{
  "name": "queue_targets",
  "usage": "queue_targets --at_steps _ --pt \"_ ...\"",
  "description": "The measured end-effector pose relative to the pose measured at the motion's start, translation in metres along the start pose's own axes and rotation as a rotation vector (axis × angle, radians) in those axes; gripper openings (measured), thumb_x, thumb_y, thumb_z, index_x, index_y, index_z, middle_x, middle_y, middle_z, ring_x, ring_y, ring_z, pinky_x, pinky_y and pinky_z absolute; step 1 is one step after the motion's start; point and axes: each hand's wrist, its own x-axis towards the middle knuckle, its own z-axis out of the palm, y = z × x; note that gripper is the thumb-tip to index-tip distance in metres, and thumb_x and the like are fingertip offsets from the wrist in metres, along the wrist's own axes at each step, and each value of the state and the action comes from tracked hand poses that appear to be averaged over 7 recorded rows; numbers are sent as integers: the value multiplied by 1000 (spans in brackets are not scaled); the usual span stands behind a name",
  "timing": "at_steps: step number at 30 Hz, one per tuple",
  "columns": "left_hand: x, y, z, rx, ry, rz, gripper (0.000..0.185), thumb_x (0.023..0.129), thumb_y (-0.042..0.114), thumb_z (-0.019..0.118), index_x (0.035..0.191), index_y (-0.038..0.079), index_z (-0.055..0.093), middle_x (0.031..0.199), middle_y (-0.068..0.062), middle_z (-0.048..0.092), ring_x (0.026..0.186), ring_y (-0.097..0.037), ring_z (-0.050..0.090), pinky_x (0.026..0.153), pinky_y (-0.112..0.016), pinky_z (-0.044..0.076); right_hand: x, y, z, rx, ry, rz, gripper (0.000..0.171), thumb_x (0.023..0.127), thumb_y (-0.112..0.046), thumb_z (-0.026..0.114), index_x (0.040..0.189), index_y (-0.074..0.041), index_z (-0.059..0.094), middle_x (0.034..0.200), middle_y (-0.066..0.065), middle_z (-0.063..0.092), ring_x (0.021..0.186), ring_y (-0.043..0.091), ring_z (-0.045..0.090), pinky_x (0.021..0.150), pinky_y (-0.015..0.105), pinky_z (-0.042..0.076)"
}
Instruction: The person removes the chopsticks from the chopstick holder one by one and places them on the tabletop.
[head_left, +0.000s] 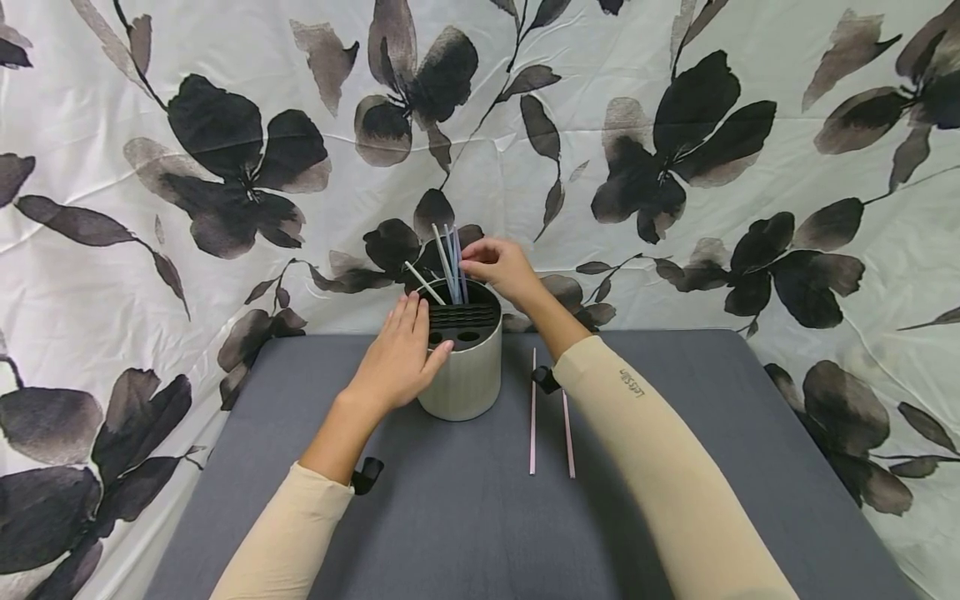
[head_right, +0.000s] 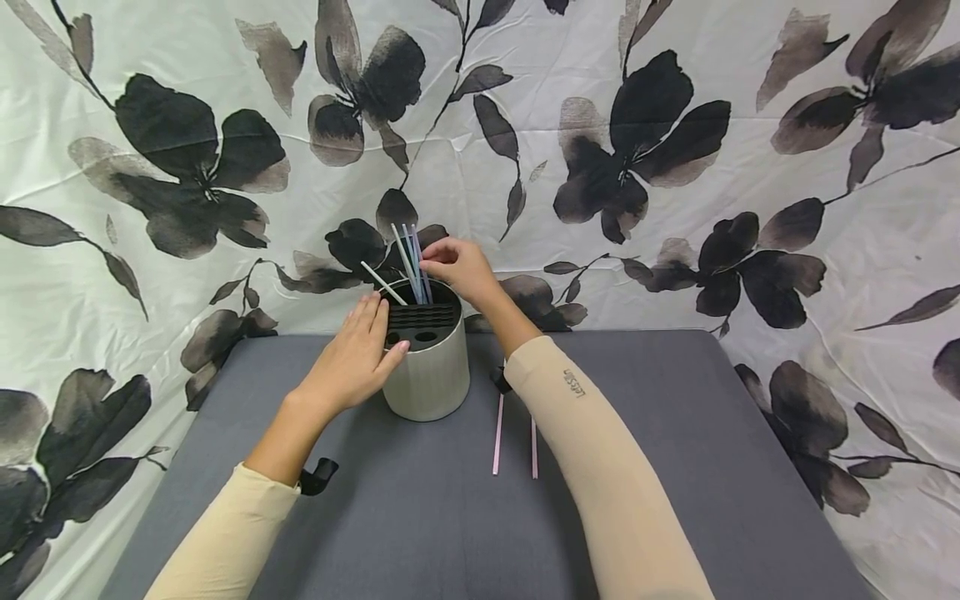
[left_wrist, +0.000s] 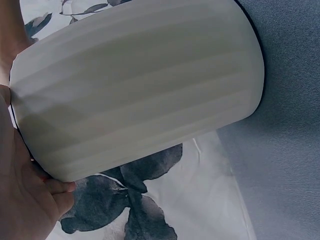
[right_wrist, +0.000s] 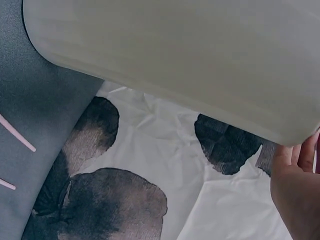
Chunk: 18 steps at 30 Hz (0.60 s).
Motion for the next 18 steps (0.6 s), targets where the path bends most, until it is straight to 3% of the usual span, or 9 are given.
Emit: queue_targets --at_steps 7,14,18 --pt "0 0 1 2 2 -1 83 109 54 32 161 -8 18 170 -28 12 161 -39 6 131 -51 12 0 0 2 -20 2 -24 19 97 -13 74 109 0 71 97 8 70 87 14 66 81 29 60" --pt "0 1 0 1 -5 -1 83 109 54 32 161 -9 17 170 -29 11 160 -39 6 131 -50 12 -3 -3 -7 57 38 -4 18 97 -16 73 110 -3 70 102 7 69 95 18 69 92 40 61" --pt "1 0 -1 -1 -8 -2 83 109 54 32 161 -9 17 170 -29 11 160 -40 5 131 -51 11 -3 -12 -14 99 71 -48 17 97 -13 73 108 -2 70 101 6 69 92 16 70 90 37 62"
